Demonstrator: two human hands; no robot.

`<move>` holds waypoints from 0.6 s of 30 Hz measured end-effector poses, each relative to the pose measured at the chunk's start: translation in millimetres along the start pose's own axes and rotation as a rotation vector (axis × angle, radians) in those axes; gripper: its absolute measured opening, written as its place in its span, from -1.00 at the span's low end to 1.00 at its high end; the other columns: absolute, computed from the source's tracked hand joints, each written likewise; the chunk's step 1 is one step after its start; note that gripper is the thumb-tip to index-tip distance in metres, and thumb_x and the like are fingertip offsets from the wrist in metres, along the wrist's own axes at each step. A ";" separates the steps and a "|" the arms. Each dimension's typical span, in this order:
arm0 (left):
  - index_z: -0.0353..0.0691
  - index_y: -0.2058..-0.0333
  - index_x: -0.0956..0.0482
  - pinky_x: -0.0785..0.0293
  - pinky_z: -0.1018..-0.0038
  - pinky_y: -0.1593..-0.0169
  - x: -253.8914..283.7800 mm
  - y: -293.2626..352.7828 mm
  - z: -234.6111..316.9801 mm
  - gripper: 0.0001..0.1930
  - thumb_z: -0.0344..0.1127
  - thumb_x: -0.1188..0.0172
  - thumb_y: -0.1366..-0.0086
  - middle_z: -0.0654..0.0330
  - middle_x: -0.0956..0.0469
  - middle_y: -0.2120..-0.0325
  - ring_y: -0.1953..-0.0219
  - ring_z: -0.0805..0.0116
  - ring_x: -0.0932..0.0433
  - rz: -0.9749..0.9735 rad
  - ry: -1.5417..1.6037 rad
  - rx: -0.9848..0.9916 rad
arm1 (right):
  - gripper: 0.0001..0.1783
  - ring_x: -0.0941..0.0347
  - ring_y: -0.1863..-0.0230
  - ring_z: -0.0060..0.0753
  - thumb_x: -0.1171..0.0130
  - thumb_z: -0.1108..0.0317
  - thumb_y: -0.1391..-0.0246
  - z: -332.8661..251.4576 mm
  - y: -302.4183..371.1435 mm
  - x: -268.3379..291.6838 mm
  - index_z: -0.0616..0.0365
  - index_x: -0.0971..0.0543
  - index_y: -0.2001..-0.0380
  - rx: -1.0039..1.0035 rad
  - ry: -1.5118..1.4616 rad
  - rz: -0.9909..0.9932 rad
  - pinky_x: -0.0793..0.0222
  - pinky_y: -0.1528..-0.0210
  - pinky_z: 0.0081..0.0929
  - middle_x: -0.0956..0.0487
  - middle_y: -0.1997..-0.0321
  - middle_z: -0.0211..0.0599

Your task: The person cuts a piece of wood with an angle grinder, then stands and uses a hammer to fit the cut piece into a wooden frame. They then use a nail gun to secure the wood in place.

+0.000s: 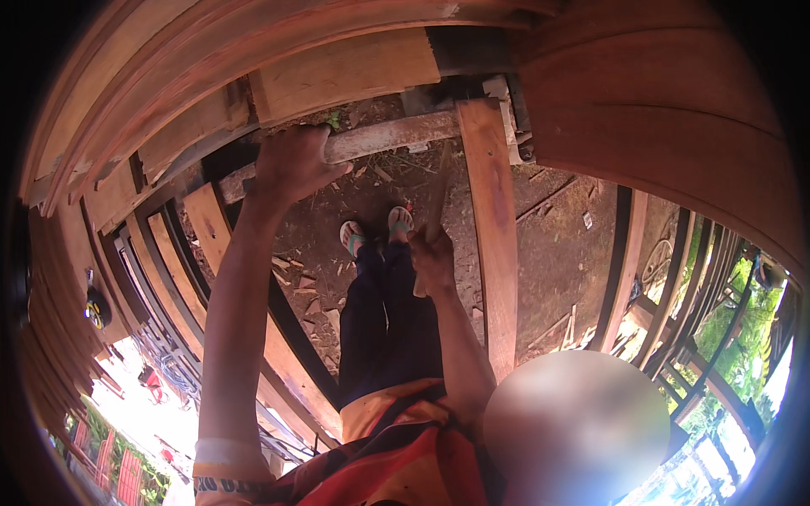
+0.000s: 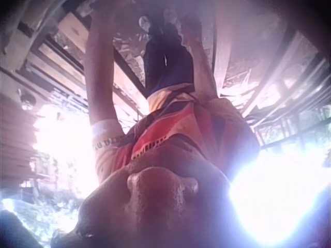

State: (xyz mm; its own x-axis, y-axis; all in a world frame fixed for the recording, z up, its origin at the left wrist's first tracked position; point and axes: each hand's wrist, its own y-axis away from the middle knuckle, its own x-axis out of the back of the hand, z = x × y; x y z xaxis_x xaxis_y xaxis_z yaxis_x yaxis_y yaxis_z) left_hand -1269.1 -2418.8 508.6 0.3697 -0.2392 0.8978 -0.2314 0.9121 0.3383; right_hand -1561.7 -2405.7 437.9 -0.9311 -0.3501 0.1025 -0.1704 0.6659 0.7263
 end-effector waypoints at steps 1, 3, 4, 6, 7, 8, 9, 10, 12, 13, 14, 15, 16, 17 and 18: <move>-0.23 0.19 -0.62 -0.61 0.08 0.06 -1.0 -0.1 0.9 -0.42 0.16 -0.42 -0.02 -0.02 -0.64 0.27 0.17 -0.01 -0.67 0.014 0.011 -0.001 | -0.79 -0.26 0.71 -0.71 -0.23 0.32 -0.18 -2.8 -2.5 1.5 0.08 -0.40 0.42 -0.002 0.026 -0.021 -0.14 0.69 -0.61 -0.38 0.65 -0.52; -0.23 0.20 -0.62 -0.60 0.06 0.07 -2.9 4.7 -2.5 -0.43 0.16 -0.41 -0.03 -0.03 -0.64 0.28 0.17 -0.01 -0.67 0.035 0.027 0.005 | -0.78 -0.29 0.69 -0.65 -0.24 0.31 -0.18 -12.5 -6.5 2.0 0.10 -0.41 0.43 -0.013 0.076 -0.070 -0.18 0.65 -0.56 -0.40 0.64 -0.50; -0.23 0.21 -0.62 -0.60 0.07 0.07 -1.9 3.7 -3.2 -0.43 0.17 -0.41 -0.03 -0.03 -0.64 0.28 0.17 0.00 -0.67 -0.001 0.040 0.005 | -0.78 -0.30 0.68 -0.60 -0.25 0.31 -0.18 -8.8 -9.5 4.7 0.11 -0.42 0.42 0.052 0.125 -0.043 -0.21 0.63 -0.52 -0.40 0.64 -0.48; -0.22 0.22 -0.62 -0.60 0.09 0.08 4.9 3.9 -2.3 -0.43 0.19 -0.40 -0.04 -0.04 -0.63 0.29 0.17 0.02 -0.67 -0.071 0.062 0.036 | -0.78 -0.33 0.65 -0.52 -0.26 0.32 -0.17 12.0 -23.4 10.9 0.13 -0.43 0.41 0.182 0.225 -0.020 -0.25 0.58 -0.45 -0.42 0.63 -0.46; -0.21 0.22 -0.61 -0.59 0.11 0.07 5.9 3.2 2.8 -0.43 0.19 -0.41 -0.03 -0.04 -0.63 0.31 0.18 0.03 -0.67 -0.007 0.034 0.052 | -0.78 -0.36 0.62 -0.42 -0.27 0.32 -0.17 29.3 -33.9 16.6 0.15 -0.44 0.41 0.251 0.333 0.060 -0.29 0.52 -0.36 -0.43 0.62 -0.44; -0.20 0.23 -0.61 -0.58 0.12 0.07 -3.2 6.8 9.8 -0.44 0.18 -0.42 -0.02 -0.04 -0.63 0.33 0.18 0.04 -0.67 0.036 0.005 0.074 | -0.76 -0.24 0.69 -0.72 -0.25 0.35 -0.20 39.4 -38.6 19.9 0.00 -0.36 0.40 0.203 0.236 -0.007 -0.09 0.69 -0.62 -0.33 0.64 -0.57; -0.20 0.23 -0.60 -0.58 0.14 0.06 -17.2 9.4 12.8 -0.44 0.16 -0.45 0.01 -0.01 -0.63 0.35 0.19 0.05 -0.67 0.246 -0.015 0.018 | -0.77 -0.23 0.69 -0.72 -0.25 0.35 -0.21 33.4 -32.5 18.9 -0.01 -0.36 0.40 0.096 0.199 -0.052 -0.10 0.68 -0.61 -0.32 0.63 -0.58; -0.19 0.23 -0.60 -0.58 0.16 0.06 -28.6 8.6 12.8 -0.44 0.13 -0.49 0.04 0.01 -0.64 0.36 0.20 0.06 -0.67 0.464 -0.042 -0.043 | -0.76 -0.22 0.70 -0.71 -0.24 0.35 -0.22 25.2 -27.4 18.2 0.00 -0.35 0.40 0.006 0.126 -0.117 -0.11 0.68 -0.61 -0.31 0.63 -0.59; -0.20 0.22 -0.58 -0.59 0.17 0.07 -38.0 5.0 13.9 -0.43 0.09 -0.52 0.08 0.05 -0.64 0.37 0.21 0.07 -0.67 0.443 -0.029 0.008 | -0.77 -0.21 0.70 -0.70 -0.25 0.35 -0.22 3.9 -14.1 11.9 0.01 -0.35 0.37 -0.096 0.069 -0.172 -0.13 0.67 -0.61 -0.31 0.62 -0.60; -0.20 0.21 -0.58 -0.59 0.18 0.07 -40.4 4.5 10.9 -0.42 0.06 -0.54 0.10 0.07 -0.64 0.37 0.22 0.08 -0.67 0.436 -0.019 0.027 | -0.77 -0.22 0.71 -0.68 -0.25 0.33 -0.22 9.8 -7.2 5.4 0.03 -0.37 0.38 -0.050 0.045 -0.139 -0.13 0.67 -0.59 -0.32 0.63 -0.57; -0.20 0.21 -0.58 -0.60 0.19 0.08 -39.3 4.6 10.2 -0.42 0.06 -0.54 0.11 0.08 -0.64 0.38 0.22 0.08 -0.67 0.414 -0.003 0.025 | -0.78 -0.23 0.71 -0.67 -0.25 0.32 -0.21 18.4 1.1 2.4 0.06 -0.39 0.38 -0.005 0.022 -0.092 -0.14 0.67 -0.57 -0.33 0.64 -0.55; -0.20 0.21 -0.57 -0.60 0.20 0.08 -38.2 5.3 9.1 -0.42 0.06 -0.54 0.11 0.10 -0.64 0.38 0.23 0.08 -0.67 0.393 0.011 0.021 | -0.77 -0.24 0.72 -0.65 -0.25 0.30 -0.21 23.0 4.5 -0.8 0.08 -0.40 0.39 0.039 -0.004 -0.044 -0.14 0.67 -0.54 -0.34 0.65 -0.52; -0.20 0.21 -0.57 -0.60 0.20 0.09 -37.0 6.6 7.5 -0.41 0.06 -0.54 0.11 0.11 -0.64 0.39 0.24 0.08 -0.67 0.370 0.025 0.017 | -0.78 -0.25 0.71 -0.64 -0.26 0.30 -0.21 22.8 2.3 -1.7 0.09 -0.41 0.38 0.037 0.040 -0.049 -0.15 0.66 -0.54 -0.35 0.64 -0.51; -0.20 0.20 -0.57 -0.59 0.20 0.07 -33.0 8.8 8.8 -0.41 0.06 -0.54 0.11 0.10 -0.64 0.37 0.22 0.08 -0.66 0.361 0.040 0.020 | -0.78 -0.26 0.69 -0.64 -0.26 0.30 -0.21 23.3 0.0 0.9 0.10 -0.41 0.37 0.034 0.079 -0.047 -0.16 0.64 -0.53 -0.36 0.63 -0.50; -0.20 0.20 -0.57 -0.58 0.19 0.04 -27.0 11.6 11.1 -0.41 0.06 -0.53 0.11 0.09 -0.64 0.36 0.20 0.09 -0.66 0.352 0.054 0.023 | -0.78 -0.27 0.68 -0.63 -0.26 0.30 -0.21 24.2 -2.2 3.2 0.10 -0.41 0.36 0.031 0.116 -0.044 -0.17 0.63 -0.53 -0.37 0.62 -0.48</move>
State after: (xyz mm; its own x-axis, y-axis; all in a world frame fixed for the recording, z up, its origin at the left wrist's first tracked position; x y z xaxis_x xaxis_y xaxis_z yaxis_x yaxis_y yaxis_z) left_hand -1291.7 -2405.4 491.4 0.3105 0.1067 0.9446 -0.3729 0.9277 0.0177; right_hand -1572.1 -2392.3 420.2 -0.8792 -0.4522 0.1503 -0.2218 0.6676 0.7107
